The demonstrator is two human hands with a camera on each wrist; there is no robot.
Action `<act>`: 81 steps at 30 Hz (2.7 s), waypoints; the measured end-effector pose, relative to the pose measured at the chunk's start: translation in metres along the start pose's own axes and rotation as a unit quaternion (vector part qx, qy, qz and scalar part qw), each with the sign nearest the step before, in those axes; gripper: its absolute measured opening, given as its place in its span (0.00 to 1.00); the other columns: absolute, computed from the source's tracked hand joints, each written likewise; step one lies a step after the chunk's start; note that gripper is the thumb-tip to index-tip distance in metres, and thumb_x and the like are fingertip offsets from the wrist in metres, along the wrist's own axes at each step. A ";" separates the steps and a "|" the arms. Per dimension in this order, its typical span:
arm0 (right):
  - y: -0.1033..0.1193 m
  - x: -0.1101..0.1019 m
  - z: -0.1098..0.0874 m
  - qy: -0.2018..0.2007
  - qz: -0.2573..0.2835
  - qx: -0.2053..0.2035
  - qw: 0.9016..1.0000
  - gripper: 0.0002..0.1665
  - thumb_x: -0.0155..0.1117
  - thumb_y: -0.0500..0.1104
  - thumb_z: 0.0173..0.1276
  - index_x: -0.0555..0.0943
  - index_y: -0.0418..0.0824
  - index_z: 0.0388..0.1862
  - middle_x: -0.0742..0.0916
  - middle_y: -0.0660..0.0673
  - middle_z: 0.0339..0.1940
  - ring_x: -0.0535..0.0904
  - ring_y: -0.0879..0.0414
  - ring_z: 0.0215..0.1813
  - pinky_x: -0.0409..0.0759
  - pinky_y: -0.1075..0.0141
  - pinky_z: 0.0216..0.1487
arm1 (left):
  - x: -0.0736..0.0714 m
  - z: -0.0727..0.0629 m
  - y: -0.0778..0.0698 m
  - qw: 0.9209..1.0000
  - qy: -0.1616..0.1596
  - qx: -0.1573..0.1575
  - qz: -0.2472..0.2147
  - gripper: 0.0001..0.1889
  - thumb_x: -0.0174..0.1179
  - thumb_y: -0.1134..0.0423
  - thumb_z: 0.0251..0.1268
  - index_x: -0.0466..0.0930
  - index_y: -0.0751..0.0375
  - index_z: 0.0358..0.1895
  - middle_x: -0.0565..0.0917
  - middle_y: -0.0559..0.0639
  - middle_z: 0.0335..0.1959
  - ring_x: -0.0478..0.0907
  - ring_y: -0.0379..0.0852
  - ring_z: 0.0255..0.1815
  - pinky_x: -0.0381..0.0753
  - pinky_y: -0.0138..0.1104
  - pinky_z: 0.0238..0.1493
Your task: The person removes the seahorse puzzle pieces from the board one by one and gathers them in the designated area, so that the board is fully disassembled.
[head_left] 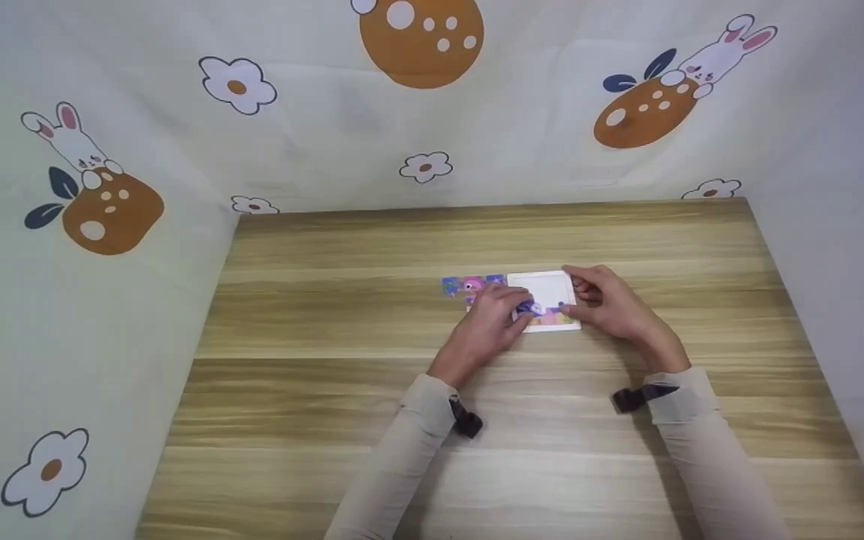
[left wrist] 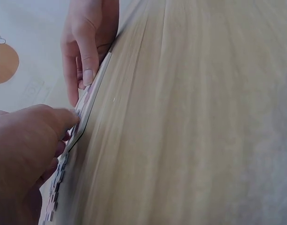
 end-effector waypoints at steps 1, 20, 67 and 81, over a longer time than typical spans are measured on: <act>0.000 0.000 0.000 0.001 -0.001 0.001 1.000 0.43 0.79 0.36 0.69 0.72 0.32 0.80 0.79 0.34 0.56 0.76 0.45 0.59 0.83 0.52 0.71 | 0.000 0.000 0.000 1.000 -0.001 -0.001 -0.003 0.15 0.66 0.59 0.79 0.88 0.61 0.60 0.91 0.52 0.61 0.85 0.51 0.65 0.78 0.42 0.76; -0.001 0.000 -0.001 -0.002 0.011 0.001 1.000 0.43 0.78 0.35 0.69 0.71 0.31 0.80 0.78 0.32 0.57 0.75 0.44 0.59 0.83 0.50 0.72 | -0.007 -0.008 0.006 0.997 -0.041 -0.033 -0.065 0.13 0.70 0.61 0.75 0.90 0.59 0.57 0.92 0.52 0.58 0.87 0.50 0.63 0.82 0.38 0.72; -0.003 0.001 -0.002 0.004 0.013 0.007 1.000 0.44 0.79 0.37 0.70 0.71 0.31 0.81 0.76 0.34 0.56 0.73 0.47 0.59 0.82 0.62 0.71 | -0.053 -0.087 0.084 0.972 -0.189 -0.112 -0.077 0.12 0.76 0.61 0.68 0.93 0.55 0.53 0.92 0.51 0.57 0.88 0.49 0.60 0.85 0.42 0.69; -0.005 0.001 -0.003 0.003 0.006 0.010 1.000 0.44 0.78 0.38 0.70 0.71 0.33 0.81 0.77 0.35 0.56 0.73 0.47 0.59 0.82 0.60 0.71 | -0.046 -0.086 0.087 0.974 -0.156 -0.148 -0.068 0.15 0.73 0.58 0.73 0.91 0.56 0.58 0.91 0.50 0.59 0.86 0.50 0.63 0.82 0.43 0.72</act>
Point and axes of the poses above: each hand's wrist, its own z-axis towards the middle knuckle, its own x-axis out of the palm, y = z × x, the point moved 6 cm from there along z, towards the middle knuckle
